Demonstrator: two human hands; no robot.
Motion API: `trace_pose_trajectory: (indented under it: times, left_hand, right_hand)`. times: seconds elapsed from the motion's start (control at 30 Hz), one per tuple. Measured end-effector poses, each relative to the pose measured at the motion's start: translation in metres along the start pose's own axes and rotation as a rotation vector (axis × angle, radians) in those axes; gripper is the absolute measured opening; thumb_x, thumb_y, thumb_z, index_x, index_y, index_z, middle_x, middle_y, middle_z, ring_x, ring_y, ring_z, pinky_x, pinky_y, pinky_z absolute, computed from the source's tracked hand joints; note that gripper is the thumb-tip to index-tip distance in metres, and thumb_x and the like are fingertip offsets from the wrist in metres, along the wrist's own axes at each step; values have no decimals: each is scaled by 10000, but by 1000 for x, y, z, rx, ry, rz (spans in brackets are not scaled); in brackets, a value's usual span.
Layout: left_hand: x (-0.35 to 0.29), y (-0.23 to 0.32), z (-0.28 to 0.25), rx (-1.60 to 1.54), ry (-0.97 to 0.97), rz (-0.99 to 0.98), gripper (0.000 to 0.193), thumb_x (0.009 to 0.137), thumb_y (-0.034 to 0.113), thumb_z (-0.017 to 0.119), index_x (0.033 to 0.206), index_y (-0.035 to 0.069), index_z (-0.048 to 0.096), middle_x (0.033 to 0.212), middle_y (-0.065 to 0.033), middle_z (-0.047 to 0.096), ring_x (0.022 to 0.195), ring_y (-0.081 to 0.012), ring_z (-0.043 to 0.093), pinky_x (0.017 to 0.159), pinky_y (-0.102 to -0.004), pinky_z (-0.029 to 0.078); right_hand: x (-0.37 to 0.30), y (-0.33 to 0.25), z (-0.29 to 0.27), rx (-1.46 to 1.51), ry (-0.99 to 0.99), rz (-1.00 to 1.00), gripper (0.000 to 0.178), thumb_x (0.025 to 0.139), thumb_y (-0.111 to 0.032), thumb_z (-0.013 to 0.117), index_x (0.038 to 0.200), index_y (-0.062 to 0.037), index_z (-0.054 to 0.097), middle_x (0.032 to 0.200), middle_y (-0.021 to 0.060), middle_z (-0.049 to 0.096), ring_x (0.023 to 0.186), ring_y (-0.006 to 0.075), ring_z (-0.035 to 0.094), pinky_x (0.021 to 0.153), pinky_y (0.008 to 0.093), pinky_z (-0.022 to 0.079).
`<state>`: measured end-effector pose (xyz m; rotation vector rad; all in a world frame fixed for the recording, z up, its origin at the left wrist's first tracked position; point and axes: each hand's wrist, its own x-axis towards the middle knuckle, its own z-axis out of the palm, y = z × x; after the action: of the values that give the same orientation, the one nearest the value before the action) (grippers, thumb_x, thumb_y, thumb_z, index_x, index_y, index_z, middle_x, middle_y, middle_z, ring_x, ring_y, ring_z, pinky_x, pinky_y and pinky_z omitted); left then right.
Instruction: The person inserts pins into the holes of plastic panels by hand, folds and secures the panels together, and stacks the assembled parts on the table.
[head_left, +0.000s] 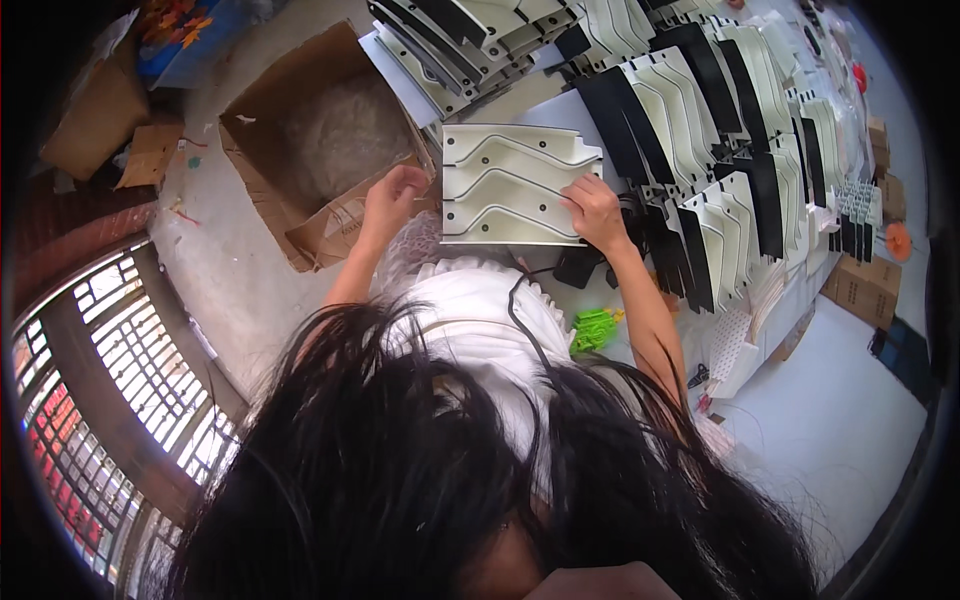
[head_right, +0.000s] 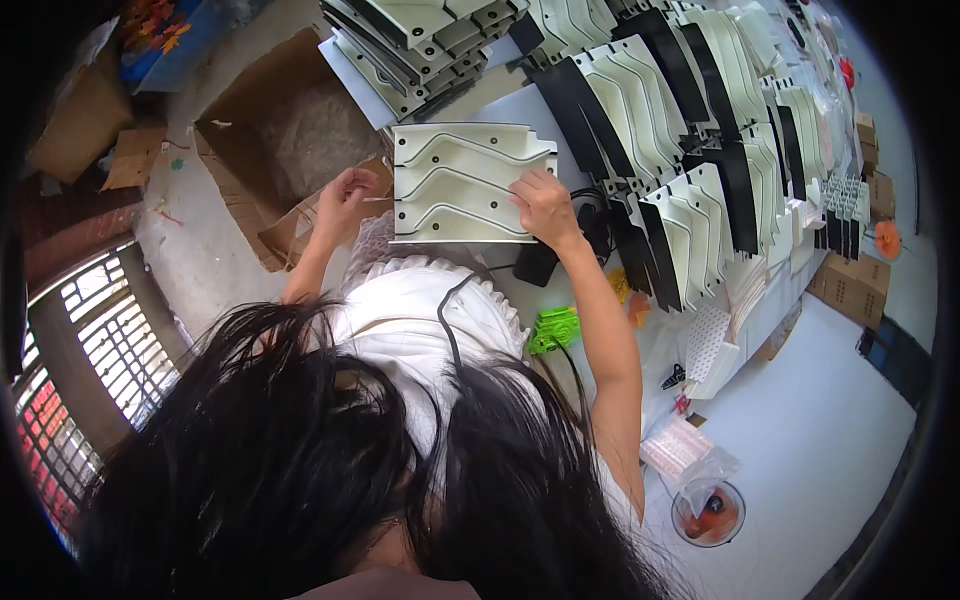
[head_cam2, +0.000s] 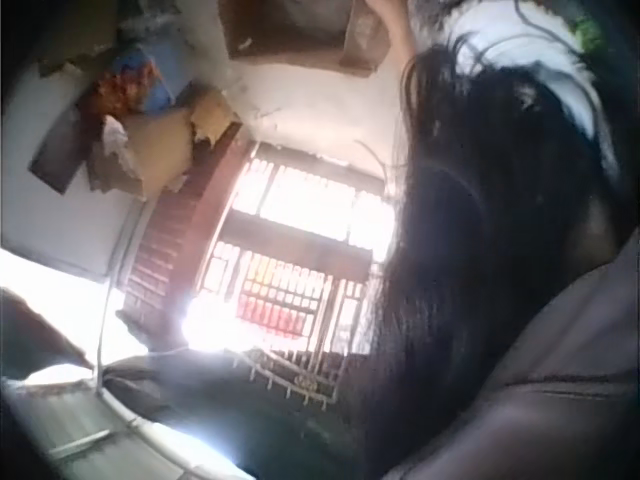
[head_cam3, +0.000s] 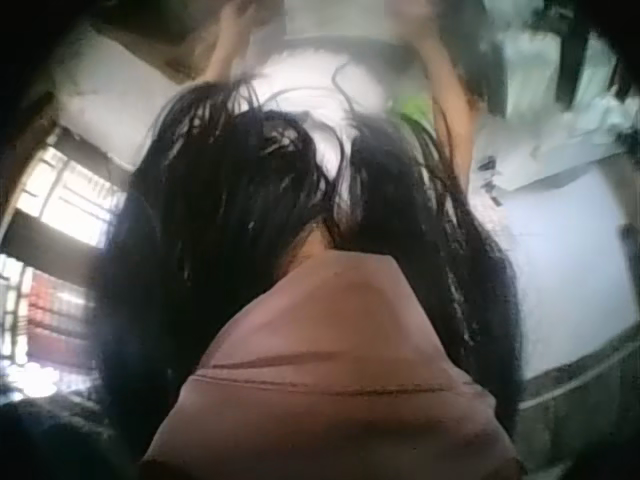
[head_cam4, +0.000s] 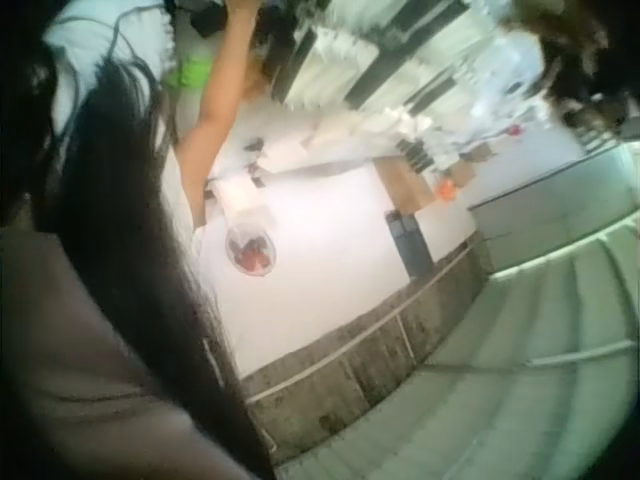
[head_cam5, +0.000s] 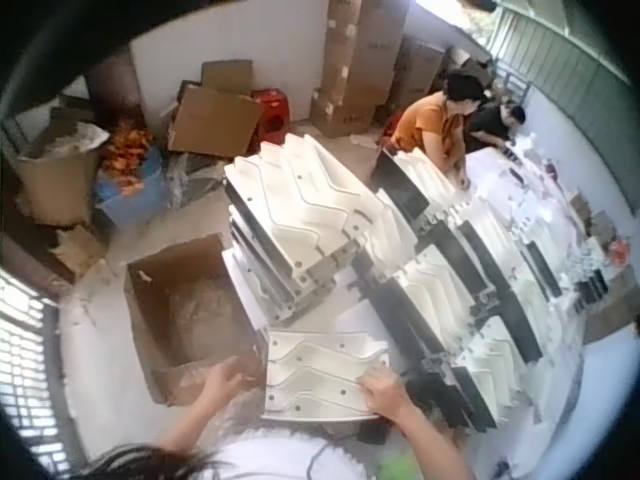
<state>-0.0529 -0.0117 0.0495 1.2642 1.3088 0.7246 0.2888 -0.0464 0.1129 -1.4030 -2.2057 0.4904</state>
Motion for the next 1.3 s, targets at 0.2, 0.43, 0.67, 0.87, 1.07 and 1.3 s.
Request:
trace_pose_trajectory:
  times: [0.2,0.43,0.67,0.87,1.07,1.3]
  left_hand:
    - [10,8,14,150,168,25,220,815,65,551,1011,22,641,935,-117,677,866,-232,655,773,-321,499]
    - [47,1,44,533,202,127,321,797,197,644,1090,77,593,989,-123,633,963,-311,584,808,-419,460]
    - [69,-6,73,899,149,205,329,760,263,677,1039,120,578,1025,-74,628,956,-274,609,806,-412,439]
    - [89,-8,85,1019,-4,296,271,832,250,586,1067,116,564,934,-85,655,867,-273,649,703,-410,492]
    - [99,-8,79,1162,-109,421,173,900,264,522,982,116,560,761,-66,667,672,-248,668,543,-385,494]
    - [103,-14,87,1201,-59,554,139,835,191,569,958,125,574,704,-72,660,595,-260,649,505,-383,483]
  right_hand:
    - [27,29,40,-54,22,-238,104,690,7,650,782,-27,618,757,98,587,740,295,561,653,371,469]
    - [52,55,50,-82,33,-350,143,658,-17,554,788,-42,607,751,99,564,761,291,555,676,387,470]
    - [18,68,73,-95,-148,-148,110,748,-123,626,831,-51,622,826,125,586,825,321,568,754,406,468]
    - [5,48,50,-75,-211,-5,184,754,-195,678,859,-57,616,838,111,576,850,318,564,753,393,469]
    - [48,50,50,-129,-64,154,245,760,-236,686,932,-71,629,910,98,609,898,299,577,791,388,461]
    - [51,66,73,-321,-195,151,193,747,-184,680,888,-72,611,891,93,602,918,283,571,813,401,450]
